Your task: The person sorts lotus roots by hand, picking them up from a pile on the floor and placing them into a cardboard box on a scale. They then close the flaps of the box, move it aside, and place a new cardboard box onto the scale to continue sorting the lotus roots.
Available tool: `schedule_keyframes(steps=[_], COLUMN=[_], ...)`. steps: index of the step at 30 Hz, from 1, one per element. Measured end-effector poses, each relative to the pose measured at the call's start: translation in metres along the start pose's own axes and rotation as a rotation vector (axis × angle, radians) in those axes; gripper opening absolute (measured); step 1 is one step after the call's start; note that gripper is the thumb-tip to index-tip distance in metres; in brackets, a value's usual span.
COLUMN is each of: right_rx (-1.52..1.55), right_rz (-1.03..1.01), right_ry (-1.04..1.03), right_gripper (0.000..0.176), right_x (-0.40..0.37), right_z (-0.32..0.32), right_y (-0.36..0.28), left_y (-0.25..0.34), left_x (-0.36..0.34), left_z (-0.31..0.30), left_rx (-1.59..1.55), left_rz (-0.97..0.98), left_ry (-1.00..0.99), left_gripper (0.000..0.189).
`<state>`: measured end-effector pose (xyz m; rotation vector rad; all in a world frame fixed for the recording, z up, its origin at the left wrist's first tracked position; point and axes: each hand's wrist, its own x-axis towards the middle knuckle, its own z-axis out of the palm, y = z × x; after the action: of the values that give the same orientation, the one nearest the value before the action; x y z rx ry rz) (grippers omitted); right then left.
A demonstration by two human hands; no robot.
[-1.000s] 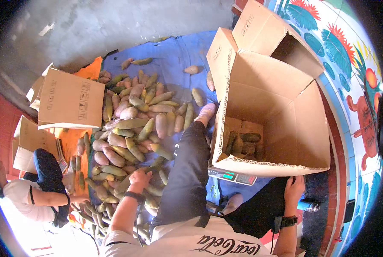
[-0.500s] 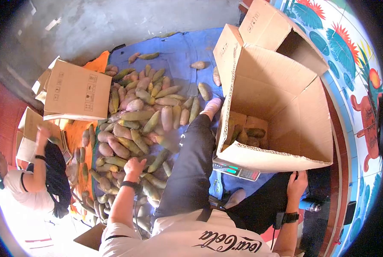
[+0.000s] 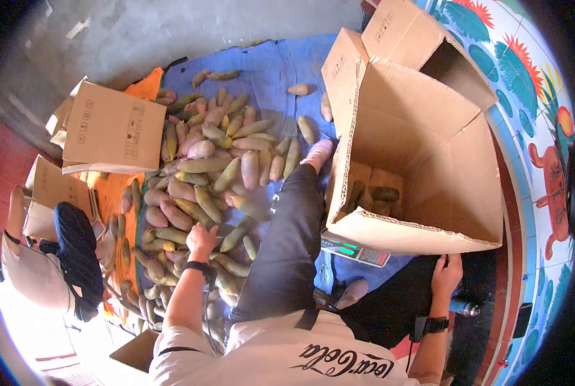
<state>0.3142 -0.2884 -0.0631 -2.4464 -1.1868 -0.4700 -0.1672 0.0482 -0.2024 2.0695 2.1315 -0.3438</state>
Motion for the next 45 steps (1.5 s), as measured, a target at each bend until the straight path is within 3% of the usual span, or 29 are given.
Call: schedule_keyframes(steps=[3, 8, 13, 16, 18, 21, 29, 30, 33, 35, 38, 45], right_rx=[0.029, -0.006, -0.01, -0.02, -0.046, -0.05, -0.047, -0.038, -0.031, -0.022, -0.026, -0.021], right_rz=[0.115, 0.096, 0.08, 0.118, 0.002, 0.012, 0.06, 0.089, 0.084, 0.086, 0.095, 0.102], right_ry=[-0.066, -0.07, -0.054, -0.099, 0.038, 0.023, -0.034, -0.069, -0.077, -0.084, -0.09, -0.092], right_gripper=[0.021, 0.022, 0.026, 0.029, 0.017, 0.017, 0.024, 0.028, 0.028, 0.028, 0.027, 0.025], right_x=[-0.001, -0.002, -0.003, -0.003, -0.002, -0.003, -0.002, -0.002, -0.002, -0.002, -0.003, -0.002], right_z=[-0.001, 0.005, 0.008, 0.009, 0.011, 0.011, 0.009, 0.009, 0.006, 0.006, 0.007, 0.006], right_y=[-0.001, 0.009, 0.012, 0.013, 0.012, 0.014, 0.015, 0.015, 0.011, 0.014, 0.015, 0.012], left_y=[0.002, 0.011, 0.003, 0.009, 0.012, 0.014, 0.024, 0.03, 0.026, 0.028, 0.015, 0.01], left_x=[0.004, 0.01, 0.025, 0.022, 0.019, 0.016, 0.014, 0.004, -0.004, -0.007, -0.003, -0.025], left_z=[0.006, 0.005, 0.023, 0.021, 0.023, 0.036, 0.073, 0.057, 0.075, 0.077, 0.097, 0.072], left_rx=[-0.104, -0.05, -0.288, -0.379, -0.462, -0.496, -0.346, -0.372, -0.359, -0.222, -0.174, 0.037], left_rz=[0.038, 0.033, 0.013, -0.041, -0.112, 0.051, 0.243, 0.236, 0.294, 0.194, 0.271, 0.186], left_ry=[0.116, -0.024, 0.165, 0.158, 0.131, 0.25, -0.081, -0.221, -0.222, -0.368, -0.37, -0.347], left_gripper=[0.046, 0.048, 0.039, 0.045, 0.047, 0.051, 0.048, 0.046, 0.041, 0.042, 0.045, 0.039])
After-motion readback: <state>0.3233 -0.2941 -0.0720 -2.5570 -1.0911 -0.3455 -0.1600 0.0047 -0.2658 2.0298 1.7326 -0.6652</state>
